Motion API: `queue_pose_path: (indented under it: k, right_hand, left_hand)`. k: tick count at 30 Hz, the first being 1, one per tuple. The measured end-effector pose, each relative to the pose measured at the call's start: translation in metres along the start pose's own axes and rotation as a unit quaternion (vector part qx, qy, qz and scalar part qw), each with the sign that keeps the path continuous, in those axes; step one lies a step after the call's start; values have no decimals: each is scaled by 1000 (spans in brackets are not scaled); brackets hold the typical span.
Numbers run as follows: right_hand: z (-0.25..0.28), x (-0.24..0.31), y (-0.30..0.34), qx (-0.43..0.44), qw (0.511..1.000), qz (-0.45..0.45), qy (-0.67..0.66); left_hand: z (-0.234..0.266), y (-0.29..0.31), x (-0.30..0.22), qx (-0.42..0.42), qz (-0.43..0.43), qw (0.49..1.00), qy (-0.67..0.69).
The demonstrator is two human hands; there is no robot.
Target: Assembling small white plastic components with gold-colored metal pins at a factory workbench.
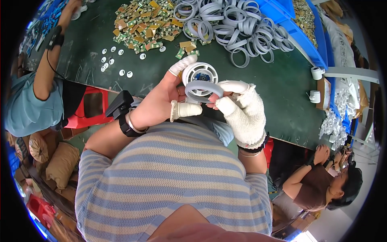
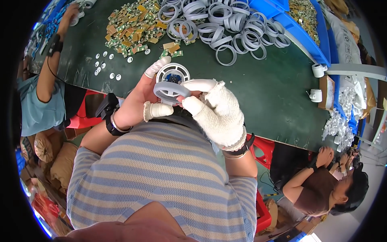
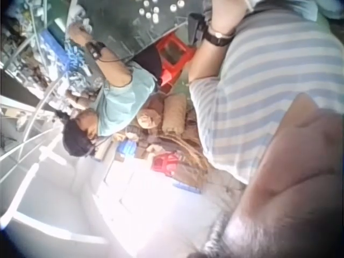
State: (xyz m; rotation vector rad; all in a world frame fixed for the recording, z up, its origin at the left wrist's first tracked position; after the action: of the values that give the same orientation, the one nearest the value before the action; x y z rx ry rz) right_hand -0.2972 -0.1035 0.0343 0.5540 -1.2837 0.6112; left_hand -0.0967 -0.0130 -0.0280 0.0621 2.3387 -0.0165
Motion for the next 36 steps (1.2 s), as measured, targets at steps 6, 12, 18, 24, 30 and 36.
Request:
queue_pose_path:
  k: [6, 12, 18, 24, 30, 36]
  right_hand:
    - [3, -8, -4, -60, 947, 71, 308]
    - [-6, -33, -13, -39, 961, 116, 246]
    - [1, -11, -10, -118, 902, 212, 358]
    - [8, 7, 0, -46, 935, 192, 293]
    - [7, 6, 0, -60, 941, 177, 281]
    - [8, 5, -2, -73, 940, 188, 275]
  left_hand:
    - [3, 1, 4, -21, -12, 999, -33]
    - [-6, -1, 15, 45, 37, 992, -113]
    - [6, -8, 11, -20, 24, 1000, 1]
    - [2, -4, 8, -25, 36, 999, 17]
    - [-1, -1, 7, -13, 16, 1000, -3]
    - [1, 1, 6, -14, 23, 1000, -12]
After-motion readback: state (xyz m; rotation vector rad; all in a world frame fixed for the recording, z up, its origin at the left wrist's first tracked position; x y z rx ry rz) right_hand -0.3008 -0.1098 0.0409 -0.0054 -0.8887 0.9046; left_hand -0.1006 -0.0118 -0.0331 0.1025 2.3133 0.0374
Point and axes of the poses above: each hand's wrist, its own y-axis away from the middle knuckle, its own z-axis out of the back of the hand, x = y × z, the point moved 1 cm from there along -y, towards the middle knuckle, and after that the axes turned 11 degrees about y, right-handed, at the moved point
